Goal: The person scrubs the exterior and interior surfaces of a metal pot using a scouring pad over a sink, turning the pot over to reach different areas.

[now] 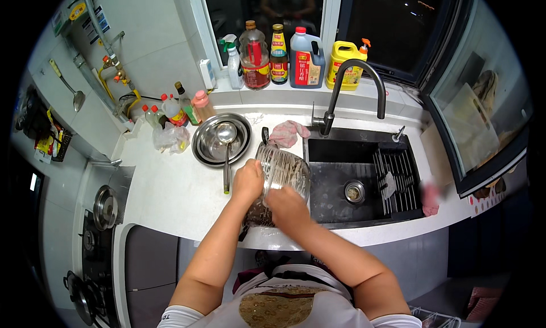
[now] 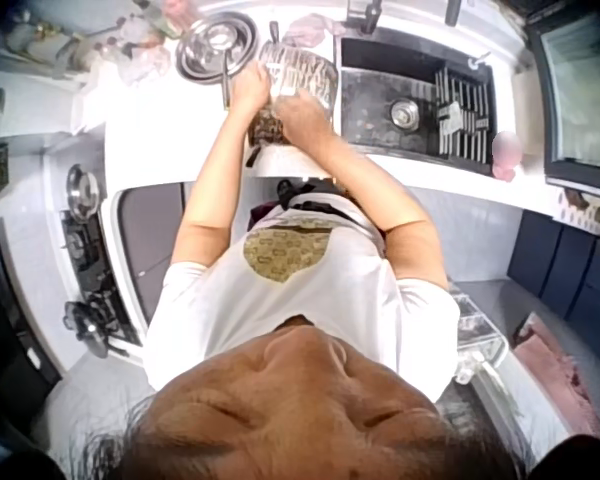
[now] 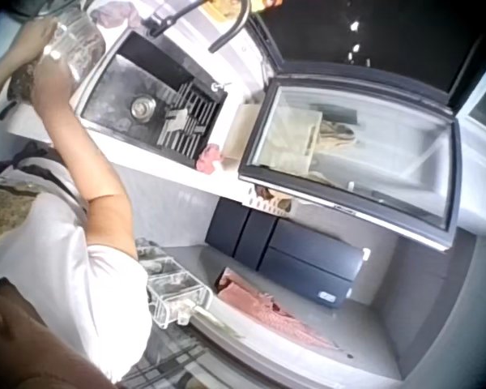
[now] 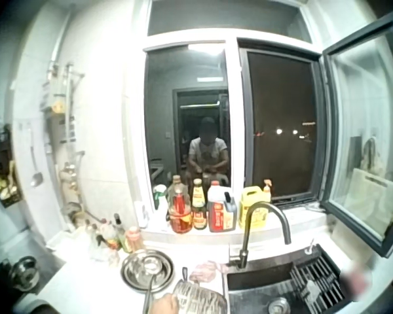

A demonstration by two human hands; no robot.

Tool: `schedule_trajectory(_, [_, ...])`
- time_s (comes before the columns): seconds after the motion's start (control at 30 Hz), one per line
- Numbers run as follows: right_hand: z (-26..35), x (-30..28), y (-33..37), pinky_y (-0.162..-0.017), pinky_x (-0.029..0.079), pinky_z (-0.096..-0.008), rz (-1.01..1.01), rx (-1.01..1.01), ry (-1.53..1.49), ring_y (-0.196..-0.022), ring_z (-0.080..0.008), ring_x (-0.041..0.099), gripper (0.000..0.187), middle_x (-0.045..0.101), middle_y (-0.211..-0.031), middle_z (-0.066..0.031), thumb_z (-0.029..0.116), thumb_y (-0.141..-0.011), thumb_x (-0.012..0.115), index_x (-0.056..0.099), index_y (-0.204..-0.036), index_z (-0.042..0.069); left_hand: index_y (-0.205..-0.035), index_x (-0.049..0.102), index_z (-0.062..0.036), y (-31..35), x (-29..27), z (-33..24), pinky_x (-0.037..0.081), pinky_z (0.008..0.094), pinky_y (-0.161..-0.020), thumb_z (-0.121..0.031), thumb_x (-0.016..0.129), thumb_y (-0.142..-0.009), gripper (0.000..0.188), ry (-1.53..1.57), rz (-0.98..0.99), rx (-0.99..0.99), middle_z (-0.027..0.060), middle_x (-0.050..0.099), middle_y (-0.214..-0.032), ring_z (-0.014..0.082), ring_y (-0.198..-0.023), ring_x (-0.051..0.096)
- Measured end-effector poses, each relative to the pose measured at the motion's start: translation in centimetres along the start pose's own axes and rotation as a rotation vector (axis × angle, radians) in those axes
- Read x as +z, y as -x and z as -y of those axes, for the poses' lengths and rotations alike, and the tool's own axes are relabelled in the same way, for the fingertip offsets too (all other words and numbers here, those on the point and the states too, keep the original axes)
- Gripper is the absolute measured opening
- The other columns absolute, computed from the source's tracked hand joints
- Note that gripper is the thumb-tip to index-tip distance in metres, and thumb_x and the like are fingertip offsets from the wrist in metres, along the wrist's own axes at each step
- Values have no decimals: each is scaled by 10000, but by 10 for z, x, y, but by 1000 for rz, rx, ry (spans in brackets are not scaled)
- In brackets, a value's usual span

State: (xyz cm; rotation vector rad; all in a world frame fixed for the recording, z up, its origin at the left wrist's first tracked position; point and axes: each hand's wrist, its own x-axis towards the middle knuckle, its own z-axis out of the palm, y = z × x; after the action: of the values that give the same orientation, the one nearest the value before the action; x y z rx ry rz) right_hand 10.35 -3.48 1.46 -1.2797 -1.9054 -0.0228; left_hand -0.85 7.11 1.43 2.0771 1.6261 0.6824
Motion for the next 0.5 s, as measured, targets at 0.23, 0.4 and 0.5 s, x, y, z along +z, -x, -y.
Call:
schedule_trajectory(0.23, [-48, 0, -48, -759, 482, -412, -25, 219, 70, -788, -303, 576, 191, 644, -863, -119, -23, -679, 552, 634, -831, 59, -903, 571, 27, 1, -1, -5, 461, 547, -738, -295, 376, -979, 384, -5, -1, 1, 305, 627, -818, 484, -801, 598])
schedule_trajectory(0.4, [0, -3, 6, -739, 479, -394, -37, -4, 16, -799, -279, 568, 214, 623, -879, -86, -31, -657, 569, 631, -838, 64, -899, 569, 28, 5, -2, -1, 460, 544, -741, -295, 374, -980, 386, -19, 17, -41, 304, 627, -822, 483, -805, 598])
schedule_trajectory(0.5, [-34, -11, -25, -729, 483, -395, -9, 151, 50, -770, -296, 576, 116, 639, -817, -88, 17, -687, 597, 661, -773, 62, -900, 571, 23, 6, -3, -2, 459, 545, -740, -304, 370, -981, 392, -8, -5, -28, 303, 628, -823, 484, -806, 597])
